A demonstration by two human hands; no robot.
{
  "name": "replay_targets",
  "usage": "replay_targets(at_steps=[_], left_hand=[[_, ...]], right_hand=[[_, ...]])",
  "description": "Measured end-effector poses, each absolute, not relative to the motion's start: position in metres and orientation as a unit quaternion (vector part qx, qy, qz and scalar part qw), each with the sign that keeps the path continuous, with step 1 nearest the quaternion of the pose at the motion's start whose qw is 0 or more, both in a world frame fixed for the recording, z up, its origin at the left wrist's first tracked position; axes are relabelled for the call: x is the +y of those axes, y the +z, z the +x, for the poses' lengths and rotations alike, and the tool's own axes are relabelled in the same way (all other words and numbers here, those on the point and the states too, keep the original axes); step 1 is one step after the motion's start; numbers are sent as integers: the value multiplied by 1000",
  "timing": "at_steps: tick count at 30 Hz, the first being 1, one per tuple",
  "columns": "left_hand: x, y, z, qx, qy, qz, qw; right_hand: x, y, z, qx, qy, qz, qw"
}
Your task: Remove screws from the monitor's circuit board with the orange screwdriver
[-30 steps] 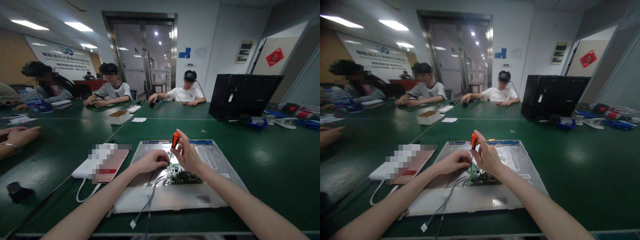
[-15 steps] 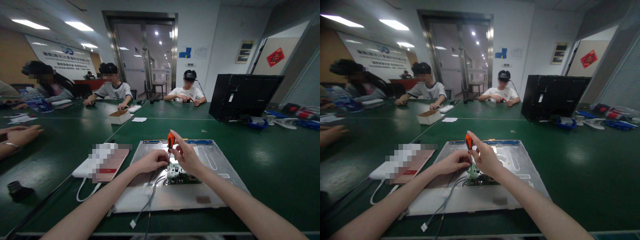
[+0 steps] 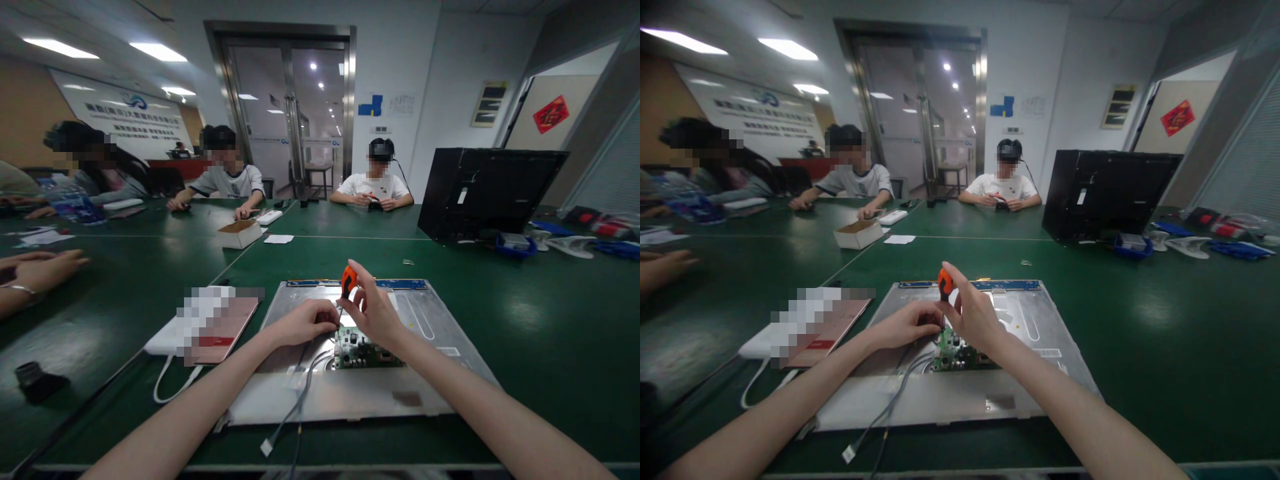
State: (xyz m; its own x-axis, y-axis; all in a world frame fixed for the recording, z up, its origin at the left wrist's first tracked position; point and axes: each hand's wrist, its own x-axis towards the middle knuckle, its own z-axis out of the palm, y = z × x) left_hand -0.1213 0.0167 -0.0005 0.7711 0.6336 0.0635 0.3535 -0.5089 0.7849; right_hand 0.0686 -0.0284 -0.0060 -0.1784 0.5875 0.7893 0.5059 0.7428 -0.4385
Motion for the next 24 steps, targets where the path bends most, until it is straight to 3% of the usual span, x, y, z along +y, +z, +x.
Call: replay_targets(at_steps=[24], left_hand=[[18, -3, -122, 298, 167, 861, 376]], right_hand=[[-32, -6, 69, -772, 27, -335, 539]])
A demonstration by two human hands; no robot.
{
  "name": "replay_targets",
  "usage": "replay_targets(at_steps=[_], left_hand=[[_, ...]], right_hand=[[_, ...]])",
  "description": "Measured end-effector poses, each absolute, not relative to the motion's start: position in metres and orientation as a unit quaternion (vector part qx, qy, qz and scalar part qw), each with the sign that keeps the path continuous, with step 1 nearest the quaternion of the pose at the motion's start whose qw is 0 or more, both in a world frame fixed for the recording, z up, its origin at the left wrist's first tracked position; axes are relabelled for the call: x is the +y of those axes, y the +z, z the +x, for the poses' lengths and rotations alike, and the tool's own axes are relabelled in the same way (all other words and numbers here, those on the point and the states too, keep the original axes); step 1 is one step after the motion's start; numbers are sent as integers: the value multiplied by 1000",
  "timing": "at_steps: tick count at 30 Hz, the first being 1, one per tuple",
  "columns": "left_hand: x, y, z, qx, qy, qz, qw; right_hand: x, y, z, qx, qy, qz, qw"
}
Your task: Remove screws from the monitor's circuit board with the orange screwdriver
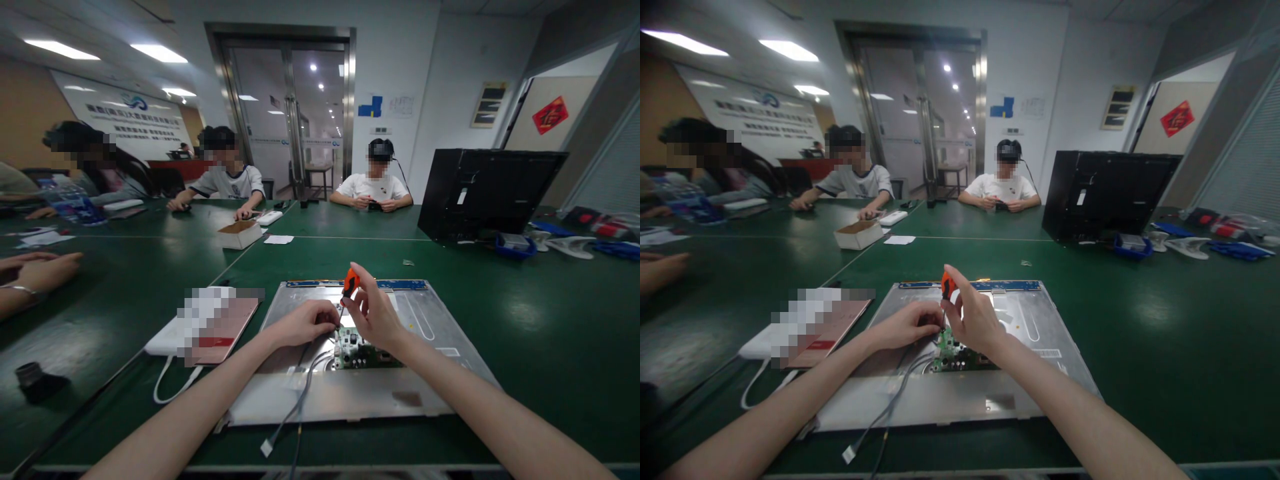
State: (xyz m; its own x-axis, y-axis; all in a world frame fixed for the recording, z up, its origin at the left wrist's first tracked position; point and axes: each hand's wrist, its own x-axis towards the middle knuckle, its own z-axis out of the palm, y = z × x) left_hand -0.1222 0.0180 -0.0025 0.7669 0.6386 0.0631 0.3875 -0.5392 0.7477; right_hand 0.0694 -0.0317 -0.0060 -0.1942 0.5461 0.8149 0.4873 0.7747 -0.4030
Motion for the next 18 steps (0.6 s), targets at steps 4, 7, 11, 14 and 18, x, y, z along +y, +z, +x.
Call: replay_targets(at_steps=[4, 7, 11, 14, 18], left_hand=[[19, -4, -123, 297, 168, 860, 380], [19, -5, -123, 297, 167, 857, 386], [18, -5, -123, 293, 166, 858, 389], [18, -4, -123, 300, 166, 855, 389], [18, -3, -123, 303, 168, 851, 395]], right_hand=[[-28, -10, 71, -774, 17, -342, 533], [-28, -12, 72, -777, 17, -343, 528], [-31, -10, 71, -782, 48, -338, 521], [-33, -7, 70, -782, 65, -334, 523], [-32, -6, 70, -777, 40, -336, 530]])
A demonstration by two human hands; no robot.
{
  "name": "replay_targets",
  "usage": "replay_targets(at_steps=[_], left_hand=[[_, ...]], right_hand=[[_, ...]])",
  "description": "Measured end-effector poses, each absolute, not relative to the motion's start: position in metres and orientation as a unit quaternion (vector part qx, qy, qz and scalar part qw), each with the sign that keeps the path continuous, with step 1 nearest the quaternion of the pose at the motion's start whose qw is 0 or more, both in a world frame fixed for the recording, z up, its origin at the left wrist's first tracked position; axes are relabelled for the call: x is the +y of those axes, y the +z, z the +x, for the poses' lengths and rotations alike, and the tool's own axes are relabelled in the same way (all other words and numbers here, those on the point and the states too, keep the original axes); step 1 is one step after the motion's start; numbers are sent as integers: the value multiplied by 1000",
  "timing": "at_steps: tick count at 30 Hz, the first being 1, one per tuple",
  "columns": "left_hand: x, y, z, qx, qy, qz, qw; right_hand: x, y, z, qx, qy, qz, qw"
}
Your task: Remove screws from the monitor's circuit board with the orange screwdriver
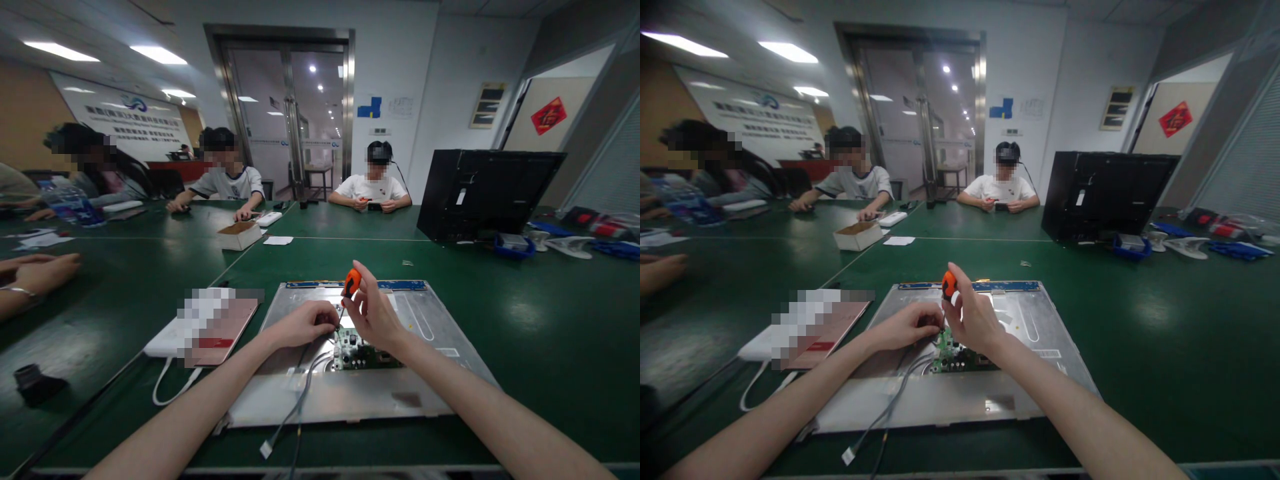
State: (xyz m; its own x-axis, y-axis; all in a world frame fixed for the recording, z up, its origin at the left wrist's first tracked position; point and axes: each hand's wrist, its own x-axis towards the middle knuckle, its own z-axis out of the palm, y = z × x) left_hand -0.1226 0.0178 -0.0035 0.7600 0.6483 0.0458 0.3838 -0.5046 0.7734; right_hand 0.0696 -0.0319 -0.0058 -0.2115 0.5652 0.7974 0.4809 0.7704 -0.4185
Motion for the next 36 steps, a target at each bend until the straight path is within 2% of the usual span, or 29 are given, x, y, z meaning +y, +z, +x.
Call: replay_targets(at_steps=[7, 16, 27, 36], left_hand=[[18, -3, -123, 292, 172, 852, 400], [18, -3, -122, 293, 175, 851, 399], [17, -2, -123, 293, 173, 850, 402], [18, -3, -122, 304, 168, 853, 390]], right_hand=[[-27, -10, 71, -777, 7, -337, 532], [-33, -4, 70, -783, 54, -334, 523], [-26, -9, 73, -782, -19, -345, 519], [-33, -2, 72, -786, 24, -339, 516]])
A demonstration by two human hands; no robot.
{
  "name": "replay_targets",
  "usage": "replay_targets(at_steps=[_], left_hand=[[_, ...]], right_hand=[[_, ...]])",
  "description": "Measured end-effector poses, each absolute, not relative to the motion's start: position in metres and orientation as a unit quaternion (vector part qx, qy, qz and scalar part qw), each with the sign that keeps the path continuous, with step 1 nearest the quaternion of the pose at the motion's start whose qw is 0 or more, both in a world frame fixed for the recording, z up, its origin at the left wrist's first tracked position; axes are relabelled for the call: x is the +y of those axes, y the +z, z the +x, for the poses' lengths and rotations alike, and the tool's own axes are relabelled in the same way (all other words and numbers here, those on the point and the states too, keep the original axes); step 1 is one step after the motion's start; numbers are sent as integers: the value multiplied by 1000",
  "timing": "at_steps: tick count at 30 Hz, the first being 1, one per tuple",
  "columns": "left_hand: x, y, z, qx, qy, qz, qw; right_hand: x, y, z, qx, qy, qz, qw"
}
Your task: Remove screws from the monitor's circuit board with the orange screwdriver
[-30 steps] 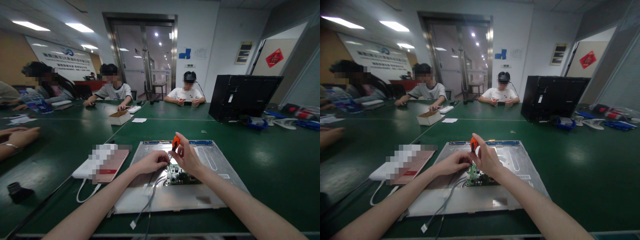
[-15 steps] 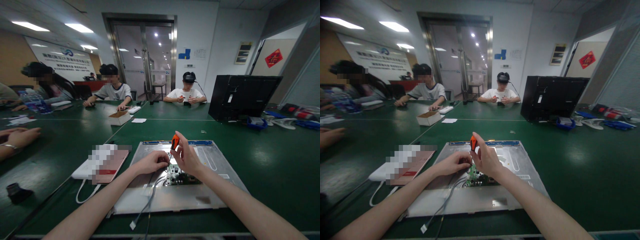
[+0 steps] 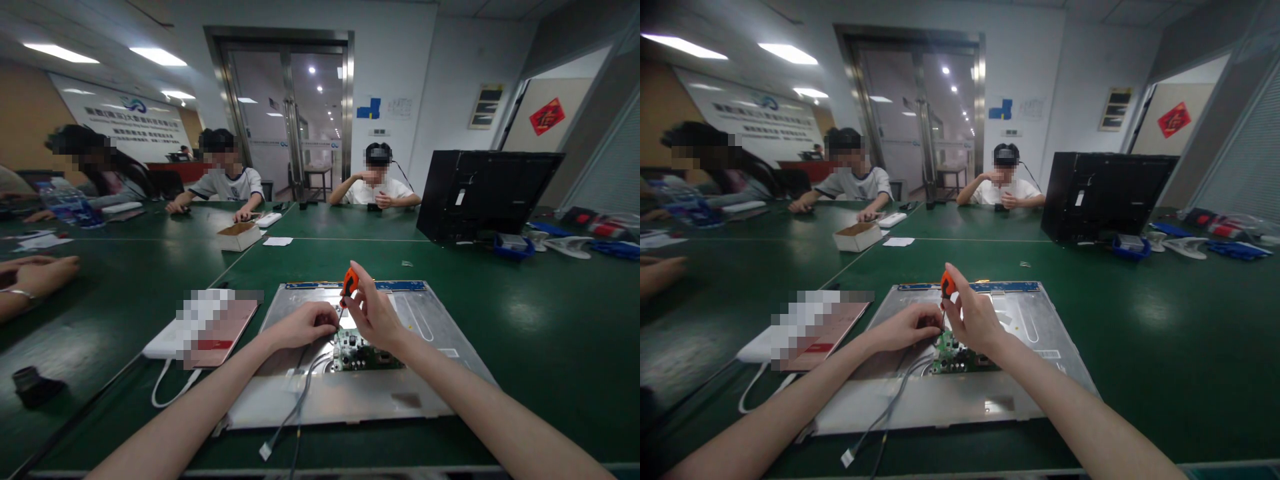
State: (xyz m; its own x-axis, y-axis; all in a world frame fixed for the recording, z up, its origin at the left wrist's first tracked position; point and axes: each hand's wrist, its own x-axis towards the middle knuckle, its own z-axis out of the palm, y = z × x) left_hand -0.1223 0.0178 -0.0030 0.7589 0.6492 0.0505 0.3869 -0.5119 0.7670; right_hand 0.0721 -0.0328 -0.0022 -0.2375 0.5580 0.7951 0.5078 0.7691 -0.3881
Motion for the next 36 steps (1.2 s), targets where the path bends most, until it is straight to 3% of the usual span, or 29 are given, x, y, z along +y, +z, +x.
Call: replay_targets(at_steps=[9, 36], left_hand=[[18, -4, -123, 296, 167, 854, 395], [17, -2, -122, 299, 165, 860, 380]], right_hand=[[-27, -8, 73, -781, -16, -326, 532], [-31, -6, 72, -790, 28, -338, 511]])
